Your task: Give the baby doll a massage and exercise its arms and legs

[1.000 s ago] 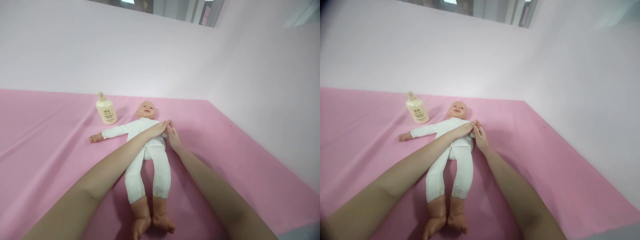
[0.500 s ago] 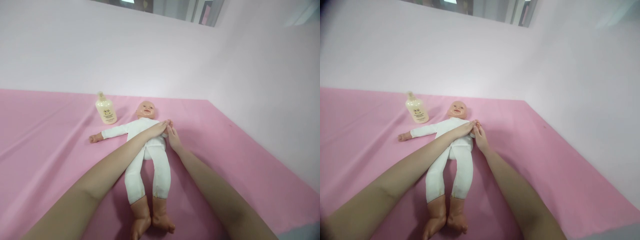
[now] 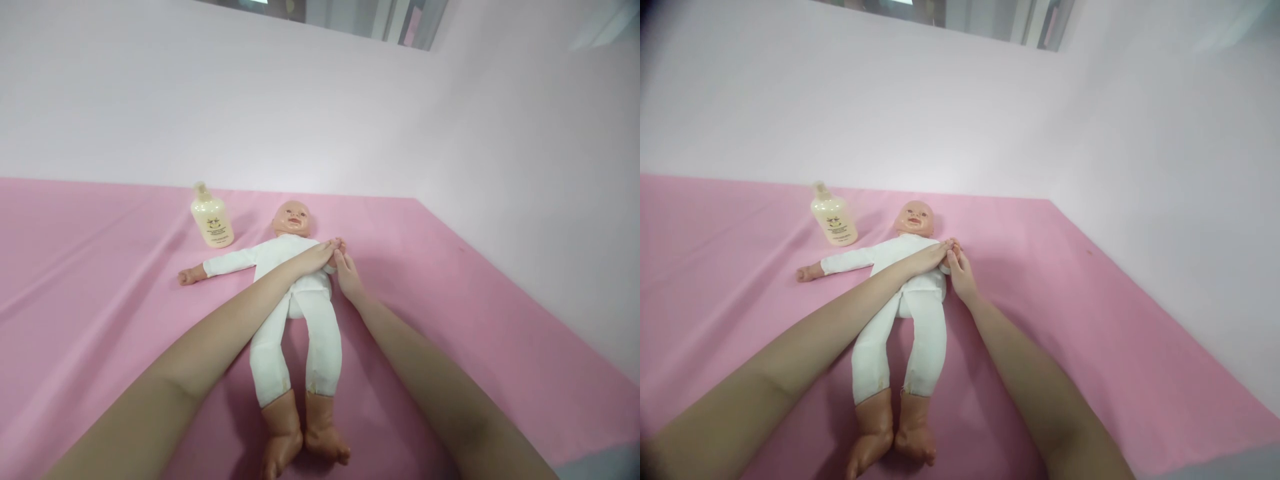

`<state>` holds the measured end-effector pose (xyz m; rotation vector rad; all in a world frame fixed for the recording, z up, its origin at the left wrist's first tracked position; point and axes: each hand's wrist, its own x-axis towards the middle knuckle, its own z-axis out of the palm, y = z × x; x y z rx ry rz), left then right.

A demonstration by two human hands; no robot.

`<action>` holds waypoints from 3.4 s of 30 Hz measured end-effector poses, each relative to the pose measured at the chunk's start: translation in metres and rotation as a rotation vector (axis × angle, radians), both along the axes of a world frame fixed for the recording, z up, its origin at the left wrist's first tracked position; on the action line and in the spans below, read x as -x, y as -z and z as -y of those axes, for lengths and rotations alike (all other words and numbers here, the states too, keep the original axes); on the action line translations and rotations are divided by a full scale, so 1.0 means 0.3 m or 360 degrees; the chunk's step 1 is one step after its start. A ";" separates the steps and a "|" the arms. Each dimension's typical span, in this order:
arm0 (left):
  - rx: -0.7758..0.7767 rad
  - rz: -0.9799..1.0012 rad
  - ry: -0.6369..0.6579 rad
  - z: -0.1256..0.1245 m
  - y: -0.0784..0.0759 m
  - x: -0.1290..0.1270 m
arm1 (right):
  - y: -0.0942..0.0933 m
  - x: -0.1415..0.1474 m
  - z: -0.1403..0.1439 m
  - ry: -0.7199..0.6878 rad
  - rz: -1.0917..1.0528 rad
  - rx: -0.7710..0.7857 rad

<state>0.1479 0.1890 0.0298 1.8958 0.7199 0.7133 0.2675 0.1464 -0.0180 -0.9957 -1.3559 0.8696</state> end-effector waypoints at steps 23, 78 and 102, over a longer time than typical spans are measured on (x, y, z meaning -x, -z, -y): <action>-0.0027 0.0070 0.0091 -0.019 0.020 -0.003 | -0.007 -0.006 0.008 0.0003 0.0011 0.0008; -0.0052 0.0111 0.0128 -0.019 0.023 -0.003 | 0.002 -0.004 0.002 0.0014 -0.0007 -0.0022; -0.0026 0.0117 0.0107 -0.014 0.021 -0.002 | -0.006 -0.003 0.008 0.0025 -0.0017 0.0024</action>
